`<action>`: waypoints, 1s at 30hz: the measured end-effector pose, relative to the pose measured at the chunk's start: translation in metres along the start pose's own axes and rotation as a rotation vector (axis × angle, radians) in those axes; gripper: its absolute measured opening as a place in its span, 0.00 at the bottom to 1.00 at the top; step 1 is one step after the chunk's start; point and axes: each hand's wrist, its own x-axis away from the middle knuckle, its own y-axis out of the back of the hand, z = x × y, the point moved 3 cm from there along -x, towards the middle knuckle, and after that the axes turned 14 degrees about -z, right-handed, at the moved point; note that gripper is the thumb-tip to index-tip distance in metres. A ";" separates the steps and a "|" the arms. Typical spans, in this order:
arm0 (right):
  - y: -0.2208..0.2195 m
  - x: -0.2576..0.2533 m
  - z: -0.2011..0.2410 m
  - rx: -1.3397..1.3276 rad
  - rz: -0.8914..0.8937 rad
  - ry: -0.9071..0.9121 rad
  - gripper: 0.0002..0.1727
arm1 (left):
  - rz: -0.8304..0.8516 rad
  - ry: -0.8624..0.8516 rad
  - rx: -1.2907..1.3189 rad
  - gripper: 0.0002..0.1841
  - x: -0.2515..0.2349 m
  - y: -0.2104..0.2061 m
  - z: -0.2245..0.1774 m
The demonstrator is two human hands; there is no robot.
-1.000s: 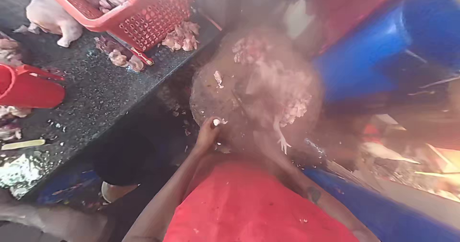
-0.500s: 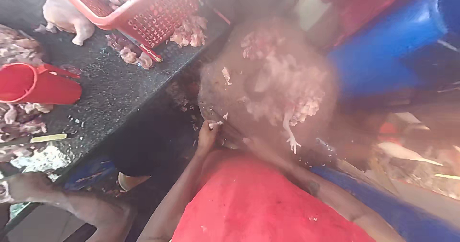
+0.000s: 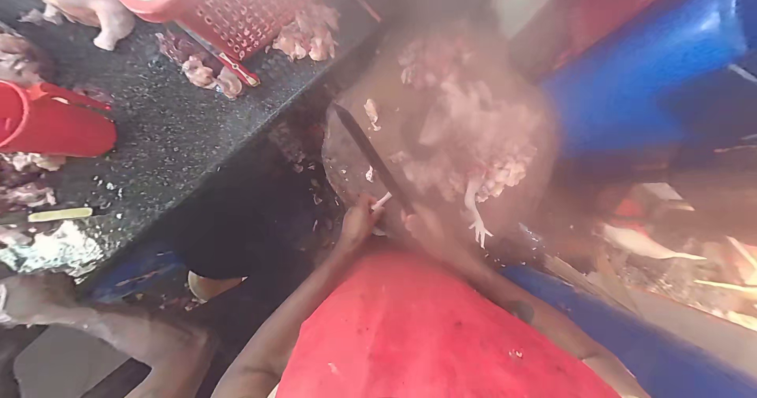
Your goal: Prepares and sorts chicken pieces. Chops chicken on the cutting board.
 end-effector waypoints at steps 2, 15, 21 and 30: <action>-0.002 0.001 0.003 -0.011 0.001 0.079 0.42 | -0.021 -0.009 -0.027 0.22 0.003 -0.005 -0.002; 0.018 0.031 -0.063 0.219 0.153 -0.380 0.32 | -0.028 -0.038 0.461 0.16 -0.019 0.029 0.004; 0.094 0.070 -0.105 0.512 0.530 -0.330 0.24 | -0.133 -0.455 -0.289 0.17 -0.064 0.030 -0.035; 0.049 0.060 -0.098 0.392 0.253 -0.445 0.28 | -0.512 -0.201 -0.340 0.18 -0.137 0.150 0.018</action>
